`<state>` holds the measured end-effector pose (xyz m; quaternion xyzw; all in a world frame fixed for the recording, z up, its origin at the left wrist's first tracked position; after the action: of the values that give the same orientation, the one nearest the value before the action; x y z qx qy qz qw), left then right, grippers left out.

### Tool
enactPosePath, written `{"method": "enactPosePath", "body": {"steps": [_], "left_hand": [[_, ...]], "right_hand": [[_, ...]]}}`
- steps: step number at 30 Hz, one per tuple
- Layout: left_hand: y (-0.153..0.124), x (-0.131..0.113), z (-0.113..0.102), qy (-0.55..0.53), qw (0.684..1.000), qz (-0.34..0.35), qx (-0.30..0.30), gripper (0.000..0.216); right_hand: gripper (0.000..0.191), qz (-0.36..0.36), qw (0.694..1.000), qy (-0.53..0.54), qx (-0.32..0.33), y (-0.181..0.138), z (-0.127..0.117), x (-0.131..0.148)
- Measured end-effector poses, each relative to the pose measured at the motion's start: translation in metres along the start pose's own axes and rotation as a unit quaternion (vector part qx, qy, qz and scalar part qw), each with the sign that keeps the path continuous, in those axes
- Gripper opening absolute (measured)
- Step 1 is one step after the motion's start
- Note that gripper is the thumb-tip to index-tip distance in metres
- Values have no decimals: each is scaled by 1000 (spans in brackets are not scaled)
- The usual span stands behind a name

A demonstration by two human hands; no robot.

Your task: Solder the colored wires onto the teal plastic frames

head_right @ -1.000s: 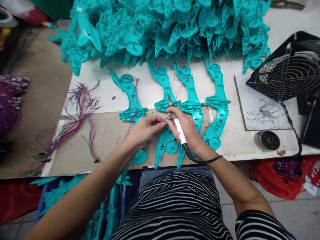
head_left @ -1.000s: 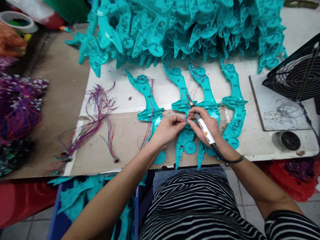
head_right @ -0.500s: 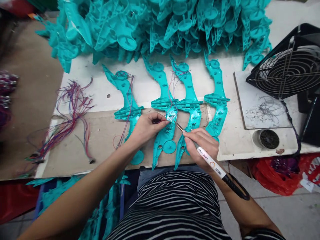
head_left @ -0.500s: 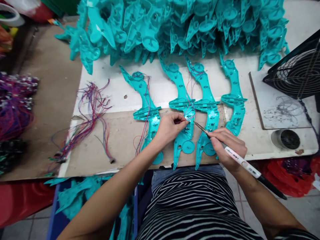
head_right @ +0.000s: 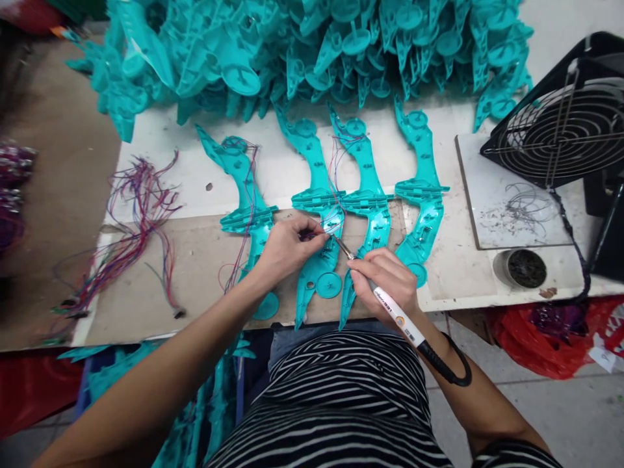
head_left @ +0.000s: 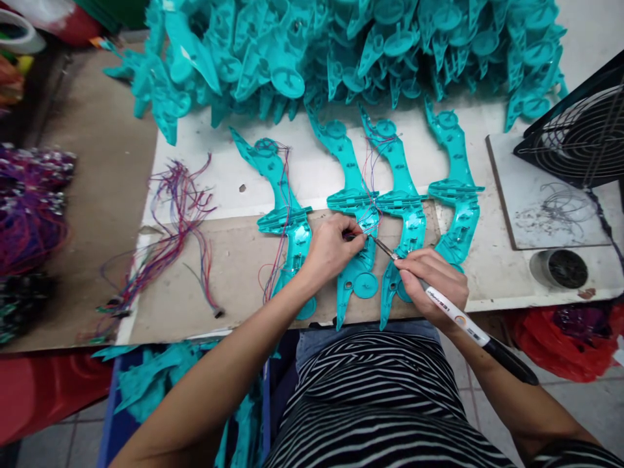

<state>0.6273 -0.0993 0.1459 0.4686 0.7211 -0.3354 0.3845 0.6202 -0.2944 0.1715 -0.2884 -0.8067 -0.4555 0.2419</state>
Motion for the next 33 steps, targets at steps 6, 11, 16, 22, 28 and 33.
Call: {"method": "enactPosePath", "body": {"steps": [6, 11, 16, 22, 28, 33], "left_hand": [[0, -1, 0, -7, 1000, 1, -5, 16], [1, 0, 0, -17, 1000, 8, 6, 14], [2, 1, 0, -16, 1000, 20, 13, 11], [2, 2, 0, 31, 999, 22, 27, 7], [3, 2, 0, 42, 998, 27, 33, 7], [3, 3, 0, 38, 998, 40, 34, 7]], "right_hand": [[25, -46, 999, -16, 8, -4, 1, 0], [26, -34, 999, -5, -3, -5, 1, -2], [24, -47, 999, -11, 8, -4, 2, 0], [24, -39, 999, -9, -28, -3, -11, 3], [27, -16, 998, 17, -66, 8, -17, -5], [23, -25, 995, -92, -6, 33, 4, -19]]}}
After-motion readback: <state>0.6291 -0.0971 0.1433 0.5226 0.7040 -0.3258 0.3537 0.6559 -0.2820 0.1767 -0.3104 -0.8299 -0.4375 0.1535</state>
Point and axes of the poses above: each hand's wrist, its own y-axis towards the middle knuckle, its own z-axis out of the palm, x = y × z, the point moved 4 cm from there along y, towards the middle knuckle, and after that the axes turned 4 degrees about -x, right-handed, at the moved point
